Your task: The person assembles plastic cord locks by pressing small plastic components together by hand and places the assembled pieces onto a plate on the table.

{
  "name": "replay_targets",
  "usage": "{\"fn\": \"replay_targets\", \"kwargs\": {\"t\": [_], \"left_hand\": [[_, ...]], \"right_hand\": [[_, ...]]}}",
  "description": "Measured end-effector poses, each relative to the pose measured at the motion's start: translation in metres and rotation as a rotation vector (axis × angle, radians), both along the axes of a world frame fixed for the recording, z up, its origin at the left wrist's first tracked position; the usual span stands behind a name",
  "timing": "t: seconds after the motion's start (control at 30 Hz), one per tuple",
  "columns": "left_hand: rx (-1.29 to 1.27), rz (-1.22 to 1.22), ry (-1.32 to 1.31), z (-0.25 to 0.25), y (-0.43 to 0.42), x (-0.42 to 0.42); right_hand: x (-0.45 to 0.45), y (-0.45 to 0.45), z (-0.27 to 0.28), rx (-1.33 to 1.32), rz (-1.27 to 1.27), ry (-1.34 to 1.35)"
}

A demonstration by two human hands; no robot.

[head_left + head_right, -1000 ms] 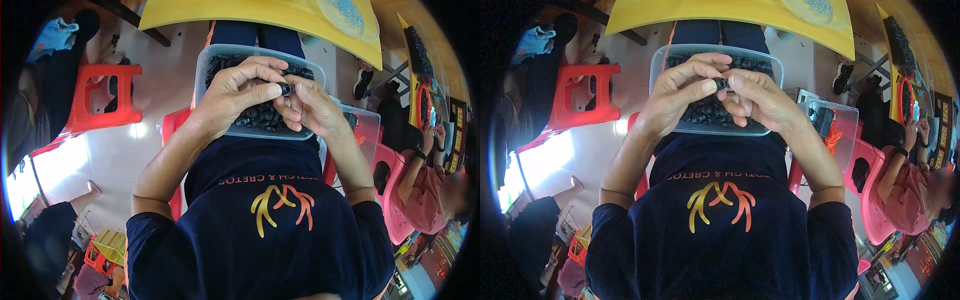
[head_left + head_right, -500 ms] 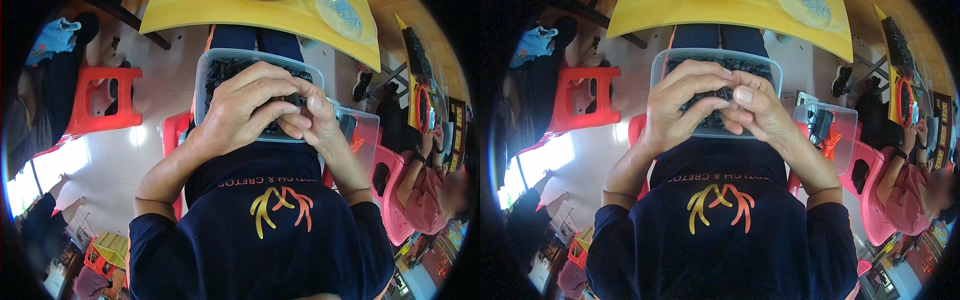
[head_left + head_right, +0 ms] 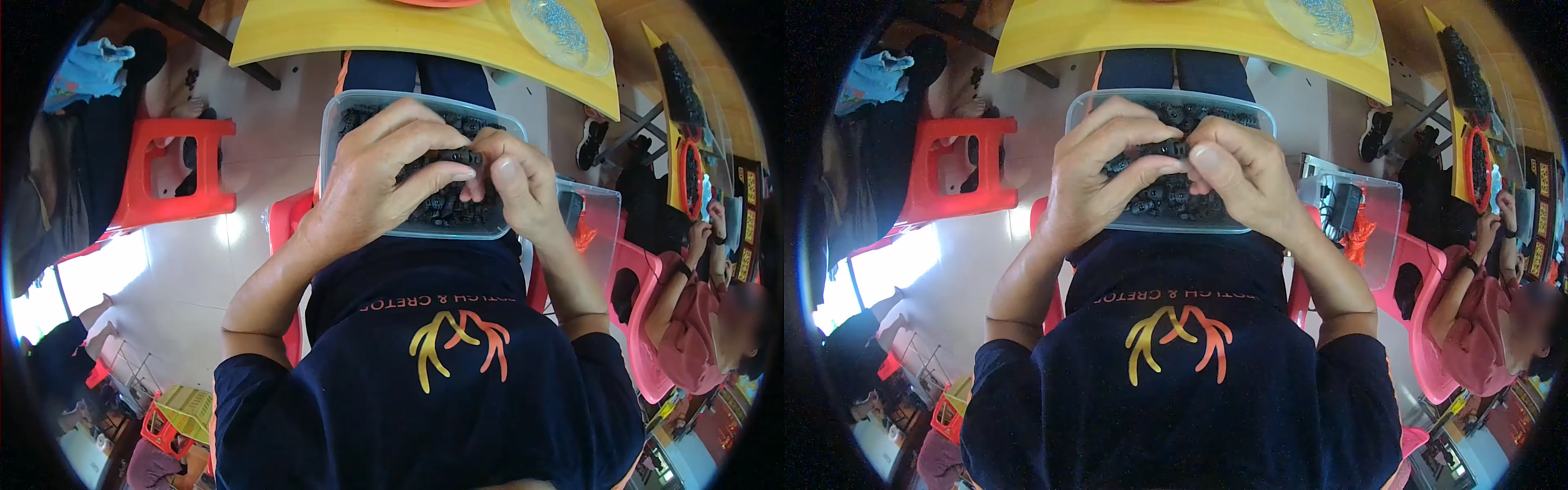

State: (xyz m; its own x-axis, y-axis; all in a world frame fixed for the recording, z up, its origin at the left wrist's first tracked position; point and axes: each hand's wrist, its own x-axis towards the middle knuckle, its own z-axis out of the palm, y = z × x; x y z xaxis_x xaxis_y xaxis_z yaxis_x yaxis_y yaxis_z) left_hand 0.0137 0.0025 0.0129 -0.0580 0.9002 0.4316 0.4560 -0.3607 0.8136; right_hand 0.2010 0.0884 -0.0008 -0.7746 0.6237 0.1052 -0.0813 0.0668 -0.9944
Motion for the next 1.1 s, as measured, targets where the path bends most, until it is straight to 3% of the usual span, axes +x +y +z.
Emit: {"fn": "replay_targets", "kwargs": {"t": [0.07,0.23,0.53,0.6,0.67,0.7,0.77,0.83,0.9,1.1], "left_hand": [[-0.058,-0.021,-0.038,-0.001,-0.002,0.0],[-0.102,-0.072,-0.075,-0.001,-0.003,-0.002],[-0.503,-0.28,-0.645,0.001,-0.006,-0.012],[-0.569,-0.303,-0.724,0.004,0.001,-0.02],[-0.581,-0.186,-0.528,0.005,0.017,-0.047],[-0.595,-0.101,-0.43,0.009,0.027,-0.066],[-0.1,0.009,-0.057,-0.024,0.06,-0.117],[-0.24,0.154,-0.026,-0.032,0.088,-0.165],[-0.303,0.285,0.199,-0.033,0.116,-0.199],[-0.233,0.411,0.451,-0.05,0.185,-0.248]], "right_hand": [[-0.003,0.006,0.004,0.348,-0.017,-0.061],[-0.01,0.015,0.016,0.762,0.026,-0.062],[-0.012,0.003,0.012,0.725,-0.056,0.056],[-0.016,0.003,0.01,0.569,-0.088,-0.007],[-0.016,0.004,0.015,0.336,-0.108,-0.109],[-0.016,0.006,0.015,0.412,-0.099,-0.1],[-0.018,0.011,0.011,0.562,-0.081,-0.087],[-0.016,0.007,0.004,0.555,-0.01,-0.147],[-0.015,0.004,0.0,0.53,0.052,-0.193],[-0.008,0.007,-0.006,0.587,0.076,-0.268]]}}
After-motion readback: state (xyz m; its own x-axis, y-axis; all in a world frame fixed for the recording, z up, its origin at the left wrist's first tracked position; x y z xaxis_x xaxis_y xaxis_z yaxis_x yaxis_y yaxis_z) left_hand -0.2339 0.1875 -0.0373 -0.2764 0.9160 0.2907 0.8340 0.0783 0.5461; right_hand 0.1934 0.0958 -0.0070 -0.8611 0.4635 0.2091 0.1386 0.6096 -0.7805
